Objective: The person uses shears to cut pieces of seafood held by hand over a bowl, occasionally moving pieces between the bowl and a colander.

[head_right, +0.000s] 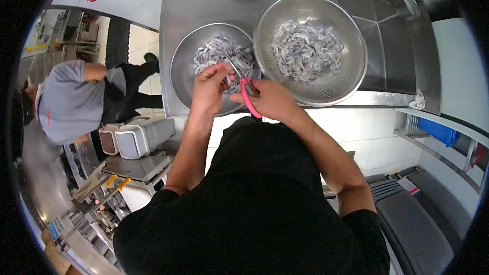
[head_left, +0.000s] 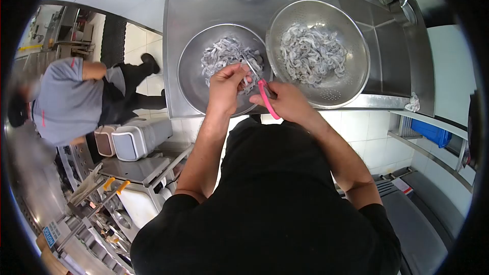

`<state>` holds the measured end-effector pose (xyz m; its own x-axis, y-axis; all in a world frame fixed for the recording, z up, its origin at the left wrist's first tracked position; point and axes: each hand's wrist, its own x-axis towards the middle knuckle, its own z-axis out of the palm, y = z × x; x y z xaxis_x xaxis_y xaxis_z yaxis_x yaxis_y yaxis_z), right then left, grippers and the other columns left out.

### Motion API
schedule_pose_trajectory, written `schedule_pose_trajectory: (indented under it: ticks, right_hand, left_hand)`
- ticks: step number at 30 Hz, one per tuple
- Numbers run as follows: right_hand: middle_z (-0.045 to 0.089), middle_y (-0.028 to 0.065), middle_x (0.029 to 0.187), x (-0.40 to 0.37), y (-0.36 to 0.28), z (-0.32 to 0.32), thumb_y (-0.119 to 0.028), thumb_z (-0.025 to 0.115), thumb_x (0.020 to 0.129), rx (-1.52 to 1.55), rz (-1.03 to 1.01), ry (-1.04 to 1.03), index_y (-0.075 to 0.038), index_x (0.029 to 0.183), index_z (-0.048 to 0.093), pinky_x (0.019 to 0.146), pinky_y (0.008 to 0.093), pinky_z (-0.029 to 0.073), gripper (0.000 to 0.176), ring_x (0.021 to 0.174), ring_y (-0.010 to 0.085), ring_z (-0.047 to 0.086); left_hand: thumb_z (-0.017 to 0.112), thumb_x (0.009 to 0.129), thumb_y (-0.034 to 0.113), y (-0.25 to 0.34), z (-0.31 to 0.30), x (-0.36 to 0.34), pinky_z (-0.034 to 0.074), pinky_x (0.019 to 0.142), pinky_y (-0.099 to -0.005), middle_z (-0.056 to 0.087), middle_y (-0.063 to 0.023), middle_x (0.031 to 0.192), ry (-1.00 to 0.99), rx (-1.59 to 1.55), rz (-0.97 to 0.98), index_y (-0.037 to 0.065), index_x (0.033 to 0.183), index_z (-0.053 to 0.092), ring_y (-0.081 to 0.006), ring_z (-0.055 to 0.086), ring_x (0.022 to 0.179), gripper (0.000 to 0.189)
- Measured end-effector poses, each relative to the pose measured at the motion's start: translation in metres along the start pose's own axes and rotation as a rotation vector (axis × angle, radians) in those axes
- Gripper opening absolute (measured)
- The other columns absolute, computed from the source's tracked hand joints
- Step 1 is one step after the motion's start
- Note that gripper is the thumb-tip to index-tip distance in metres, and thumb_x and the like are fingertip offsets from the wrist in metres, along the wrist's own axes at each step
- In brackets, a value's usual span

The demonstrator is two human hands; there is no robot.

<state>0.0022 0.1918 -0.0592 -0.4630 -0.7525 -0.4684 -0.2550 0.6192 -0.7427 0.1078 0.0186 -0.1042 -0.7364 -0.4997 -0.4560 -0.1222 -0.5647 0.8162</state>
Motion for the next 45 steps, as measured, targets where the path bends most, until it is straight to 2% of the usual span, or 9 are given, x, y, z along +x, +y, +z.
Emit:
schedule_pose_trajectory:
  ticks: [12,15,22,26,29,32,35,41,45]
  right_hand:
    - [0.069,0.0208,0.077,0.014,-0.008,0.019,-0.077,0.069,0.085,-0.082,-0.051,-0.011,0.002,0.084,0.068,0.069,0.0487,0.051,0.078,0.076,0.0414,0.069]
    - [0.059,0.0080,0.065,0.029,-0.002,0.026,-0.065,0.073,0.091,-0.004,-0.073,-0.014,0.001,0.088,0.070,0.061,0.0386,0.044,0.066,0.063,0.0200,0.058]
    - [0.065,0.0109,0.072,0.029,-0.020,0.013,-0.075,0.066,0.090,0.208,0.001,-0.182,0.004,0.102,0.075,0.069,0.0375,0.050,0.080,0.071,0.0209,0.063]
    - [0.065,0.0084,0.075,0.022,-0.022,0.010,-0.074,0.065,0.091,0.289,0.002,-0.202,0.003,0.103,0.077,0.070,0.0363,0.050,0.079,0.072,0.0186,0.062]
    - [0.067,0.0076,0.077,0.015,-0.015,0.000,-0.074,0.063,0.093,0.286,0.024,-0.201,0.002,0.106,0.077,0.072,0.0367,0.051,0.079,0.074,0.0186,0.062]
    - [0.066,0.0036,0.076,-0.002,-0.003,-0.011,-0.066,0.068,0.095,0.477,0.055,-0.205,0.001,0.111,0.076,0.068,0.0308,0.048,0.070,0.073,0.0140,0.062]
    - [0.061,-0.0012,0.073,-0.023,0.034,-0.024,-0.056,0.071,0.097,0.738,0.082,-0.091,0.001,0.102,0.072,0.061,0.0243,0.045,0.057,0.068,0.0080,0.060]
    - [0.063,0.0043,0.072,-0.081,0.108,-0.067,-0.067,0.063,0.098,0.804,0.221,0.345,-0.003,0.091,0.067,0.059,0.0262,0.046,0.065,0.063,0.0122,0.060]
    - [0.062,0.0048,0.071,-0.103,0.136,-0.084,-0.069,0.060,0.099,0.848,0.237,0.453,-0.004,0.086,0.065,0.059,0.0264,0.046,0.067,0.063,0.0129,0.059]
  left_hand:
    - [0.072,0.099,0.007,-0.003,-0.028,-0.003,0.054,0.070,-0.0276,0.073,-0.0048,0.090,0.027,-0.095,0.010,0.002,0.103,0.074,-0.0131,0.066,0.078,0.007]
    - [0.072,0.099,0.007,-0.007,-0.029,-0.006,0.053,0.071,-0.0277,0.072,-0.0047,0.090,0.026,-0.083,0.026,0.001,0.104,0.074,-0.0129,0.065,0.078,0.008]
    - [0.075,0.097,0.010,-0.002,-0.034,-0.009,0.046,0.066,-0.0236,0.072,-0.0017,0.085,0.081,0.044,0.032,0.002,0.099,0.078,-0.0093,0.062,0.074,0.009]
    - [0.076,0.097,0.017,-0.014,-0.047,0.001,0.051,0.071,-0.0273,0.074,-0.0049,0.087,0.183,0.477,0.194,-0.005,0.104,0.078,-0.0105,0.063,0.079,0.023]
    - [0.080,0.092,0.022,-0.014,-0.054,0.020,0.056,0.083,-0.0383,0.077,-0.0162,0.101,0.259,0.967,0.308,-0.003,0.116,0.077,-0.0240,0.070,0.090,0.035]
    - [0.081,0.087,0.018,-0.023,-0.067,0.035,0.054,0.093,-0.0449,0.074,-0.0215,0.118,0.260,1.498,0.711,0.001,0.120,0.076,-0.0347,0.070,0.103,0.037]
    - [0.078,0.088,0.015,-0.008,-0.042,0.042,0.052,0.098,-0.0465,0.072,-0.0203,0.123,0.260,1.440,0.830,0.004,0.116,0.077,-0.0393,0.067,0.112,0.030]
    - [0.071,0.092,0.013,0.017,0.078,0.057,0.055,0.094,-0.0443,0.073,-0.0143,0.111,-0.184,1.186,0.532,0.009,0.111,0.078,-0.0363,0.070,0.103,0.021]
    - [0.062,0.095,0.014,-0.041,0.140,0.122,0.055,0.096,-0.0464,0.072,-0.0154,0.112,-0.509,1.510,0.609,0.012,0.112,0.077,-0.0353,0.070,0.109,0.023]
